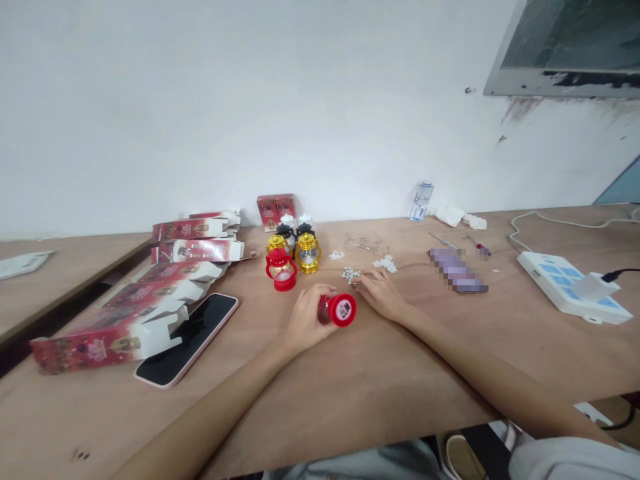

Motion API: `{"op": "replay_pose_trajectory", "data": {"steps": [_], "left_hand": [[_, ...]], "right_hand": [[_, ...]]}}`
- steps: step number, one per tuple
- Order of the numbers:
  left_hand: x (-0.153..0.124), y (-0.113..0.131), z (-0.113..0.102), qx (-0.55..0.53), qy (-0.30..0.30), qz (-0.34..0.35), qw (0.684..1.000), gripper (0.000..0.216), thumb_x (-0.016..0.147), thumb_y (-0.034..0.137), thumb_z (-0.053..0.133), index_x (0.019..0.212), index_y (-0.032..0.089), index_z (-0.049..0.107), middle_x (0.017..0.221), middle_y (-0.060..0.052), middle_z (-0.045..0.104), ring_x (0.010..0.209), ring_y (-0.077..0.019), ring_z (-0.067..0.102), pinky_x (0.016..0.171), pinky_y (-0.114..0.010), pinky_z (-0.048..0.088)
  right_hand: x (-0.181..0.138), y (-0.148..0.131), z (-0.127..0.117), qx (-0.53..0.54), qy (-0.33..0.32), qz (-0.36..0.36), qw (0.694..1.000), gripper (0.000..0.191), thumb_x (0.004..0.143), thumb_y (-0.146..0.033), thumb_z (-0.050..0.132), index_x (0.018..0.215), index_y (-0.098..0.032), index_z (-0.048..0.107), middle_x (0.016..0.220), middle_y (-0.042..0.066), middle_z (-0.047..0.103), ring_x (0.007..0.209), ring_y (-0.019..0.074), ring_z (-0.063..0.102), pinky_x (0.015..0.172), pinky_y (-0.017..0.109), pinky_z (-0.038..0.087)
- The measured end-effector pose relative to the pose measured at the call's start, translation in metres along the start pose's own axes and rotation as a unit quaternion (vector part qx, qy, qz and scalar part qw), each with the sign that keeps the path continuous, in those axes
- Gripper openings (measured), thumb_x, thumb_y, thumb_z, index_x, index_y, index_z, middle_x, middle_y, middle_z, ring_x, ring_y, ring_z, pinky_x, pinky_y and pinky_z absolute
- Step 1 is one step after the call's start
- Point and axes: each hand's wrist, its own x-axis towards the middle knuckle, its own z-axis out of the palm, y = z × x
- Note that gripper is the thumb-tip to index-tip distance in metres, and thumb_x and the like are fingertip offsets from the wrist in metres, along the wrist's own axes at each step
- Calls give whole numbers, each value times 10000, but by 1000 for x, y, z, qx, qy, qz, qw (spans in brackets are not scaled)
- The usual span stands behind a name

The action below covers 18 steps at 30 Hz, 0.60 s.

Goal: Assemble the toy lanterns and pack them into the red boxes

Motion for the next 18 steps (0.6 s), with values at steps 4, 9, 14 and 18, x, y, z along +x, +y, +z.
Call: {"op": "replay_pose_trajectory", "data": {"steps": [4,9,14,18], "left_hand": [[0,1,0,-1,-2,-1,1000,422,682,256,715,983,230,422,1081,-82,618,995,-241,598,818,-378,446],[0,1,-1,2,-1,-4,1000,413,679,262,716,967,231,423,1077,-77,621,992,-240,601,821,-378,440],[0,1,-1,2,-11,-14,1000,404,679,266,709,964,232,426,1087,-79,621,1002,-246,599,831,-382,435],[1,3,-1,0,-15,-25,1000,399,674,273,708,955,231,428,1086,-84,623,999,-250,600,826,-387,435]], "right_hand": [[3,-1,2,-1,-18,17,1000,153,878,-207,534,1026,-203,574,969,65,701,1038,237,543,849,368,349],[5,2,4,-6,-16,35,999,138,882,-220,529,1003,-190,589,966,84,697,992,245,547,822,363,350],[4,3,7,1,-16,36,999,160,889,-148,483,990,-201,596,933,63,702,982,226,544,817,345,345],[4,2,7,9,-14,35,999,153,889,-145,480,952,-199,610,908,66,698,949,223,554,813,345,349]]}}
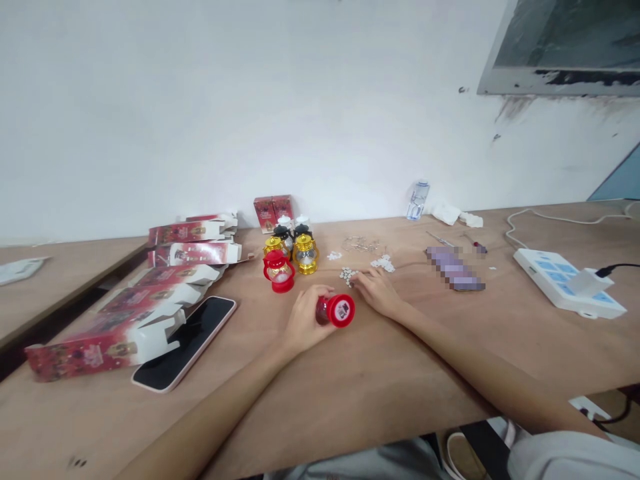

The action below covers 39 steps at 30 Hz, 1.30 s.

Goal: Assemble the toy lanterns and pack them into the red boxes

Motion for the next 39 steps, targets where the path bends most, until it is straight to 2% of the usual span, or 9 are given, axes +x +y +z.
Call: {"op": "replay_pose_trajectory", "data": {"steps": [6,13,21,30,39], "left_hand": [[0,1,0,-1,4,-3,1000,390,671,262,700,949,230,429,1079,-84,629,1002,-251,601,826,-389,441],[1,3,-1,6,0,-6,1000,387,670,268,706,944,231,436,1082,-80,631,1001,-252,604,823,-391,445],[0,2,0,10,5,8,1000,414,661,248,717,959,228,430,1085,-83,624,986,-247,602,800,-380,451],[1,4,-2,4,-4,-9,1000,399,657,257,712,945,229,437,1095,-95,623,1011,-258,595,824,-399,451],[1,2,-1,7,1,-2,1000,408,650,251,713,950,231,437,1078,-83,629,1000,-253,605,815,-387,456]], "right_hand": [[0,2,1,28,2,2,1000,152,881,-126,471,891,-190,608,874,74,690,866,226,574,782,353,401],[3,3,5,77,5,4,997,155,890,-94,424,915,-167,559,901,88,666,823,187,615,708,287,474],[2,2,8,93,5,-14,996,148,914,-149,406,944,-168,550,868,90,667,781,193,630,677,287,478],[2,2,6,106,-6,-38,994,97,865,-139,491,906,-173,573,853,76,667,786,186,624,696,286,480],[4,4,10,129,-2,-9,992,140,885,-153,437,902,-168,576,856,103,658,795,212,622,700,326,481]]}}
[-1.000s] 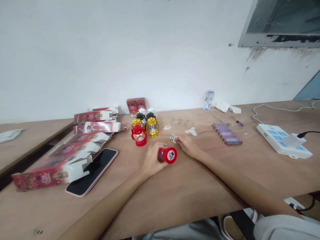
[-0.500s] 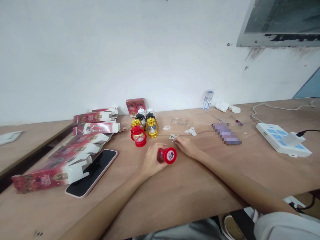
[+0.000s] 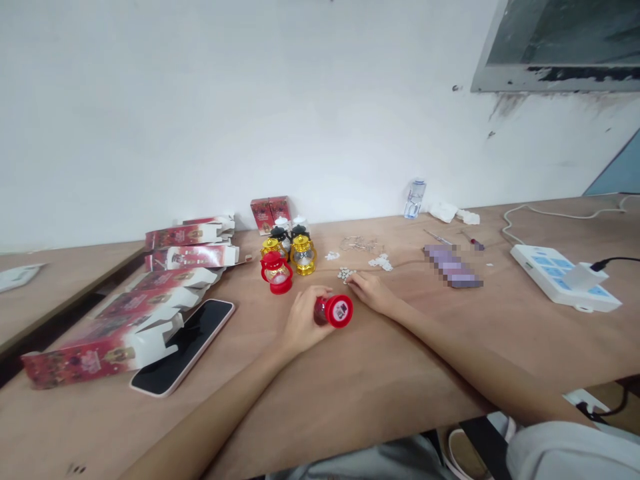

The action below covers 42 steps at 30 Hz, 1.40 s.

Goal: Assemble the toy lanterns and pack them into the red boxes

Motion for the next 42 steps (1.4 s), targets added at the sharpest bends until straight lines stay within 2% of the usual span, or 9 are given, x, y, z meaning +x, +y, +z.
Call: {"op": "replay_pose_trajectory", "data": {"steps": [5,10,12,15,17,19,29,37,42], "left_hand": [[0,0,0,1,2,6,1000,405,659,259,716,957,230,443,1082,-85,625,994,-252,604,805,-385,457],[0,-2,0,4,30,-7,1000,371,691,280,691,971,229,453,1076,-79,620,991,-244,600,816,-380,464],[0,-5,0,34,59,-9,998,368,710,298,683,988,226,453,1064,-77,618,981,-243,599,801,-371,462],[0,-9,0,106,94,-1,990,364,717,345,687,978,219,466,1022,-76,615,934,-252,597,759,-365,453],[1,-12,0,145,108,2,984,352,713,363,693,953,214,483,987,-79,610,897,-261,592,741,-368,446],[1,-14,0,171,115,3,979,325,714,359,692,931,213,499,964,-79,606,889,-268,586,737,-370,438],[-1,-12,2,255,98,32,961,275,732,332,686,929,211,537,974,-91,608,876,-280,559,709,-368,391],[1,-7,2,312,88,85,942,233,751,281,662,929,176,555,937,-107,623,836,-268,554,677,-349,366],[2,-9,3,313,107,72,941,268,749,335,668,911,170,532,917,-93,615,813,-247,559,666,-330,385]], "right_hand": [[1,-7,-5,59,23,25,998,91,826,-134,504,831,-184,579,815,65,659,750,193,622,683,314,491],[-4,-38,-10,153,102,82,979,55,856,-223,506,853,-198,555,803,27,664,745,153,637,707,294,520],[-5,-54,-12,245,148,131,949,66,835,-267,553,842,-201,550,809,27,670,756,153,640,713,297,527],[-5,-74,-15,389,193,205,877,146,747,-302,661,776,-210,550,771,14,675,723,153,637,701,300,527],[-4,-83,-16,431,190,229,852,185,704,-314,697,750,-212,550,748,9,672,703,150,632,694,301,522],[-4,-87,-16,453,173,246,839,207,680,-321,716,740,-210,553,741,8,671,702,150,630,690,301,515],[-5,-95,-13,493,131,289,810,220,622,-293,734,682,-202,543,679,-15,638,655,137,602,641,277,474],[-5,-95,-13,521,129,350,767,221,553,-222,742,653,-189,548,599,-38,608,597,119,565,596,256,453],[-3,-96,-16,521,143,366,758,291,514,-245,793,634,-185,534,552,-53,599,524,100,546,568,253,444]]}}
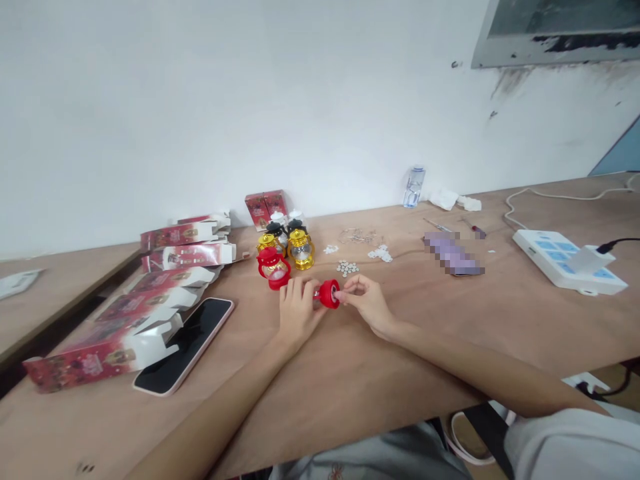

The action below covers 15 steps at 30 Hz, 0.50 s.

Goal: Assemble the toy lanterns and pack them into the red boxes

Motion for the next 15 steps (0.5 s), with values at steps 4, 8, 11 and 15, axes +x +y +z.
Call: {"op": "replay_pose_trajectory", "data": {"steps": [4,8,11,15], "left_hand": [[0,-2,2,-29,2,-29,999,271,763,351,647,916,174,511,919,-85,608,830,-243,570,681,-330,406],[0,-2,1,-27,-1,-14,1000,293,754,345,658,933,170,505,937,-91,608,852,-253,573,682,-335,404],[0,-1,1,-16,5,-2,1000,275,763,337,646,932,171,506,932,-93,610,840,-250,572,674,-331,397],[0,0,1,-13,8,8,1000,256,761,322,646,917,166,517,924,-99,615,824,-248,561,664,-328,386]], "right_hand": [[-1,-3,1,25,-9,-1,1000,306,528,-262,800,659,-185,534,558,-40,633,535,112,583,596,268,464],[-3,-5,1,33,-24,1,999,261,552,-228,775,673,-182,549,574,-36,650,563,119,610,622,275,477],[-3,-5,2,30,-28,5,999,234,552,-192,756,655,-181,547,549,-46,633,532,105,587,599,265,466],[-2,-3,2,27,-30,16,999,215,557,-182,734,656,-182,543,528,-52,613,522,103,572,584,259,453]]}}
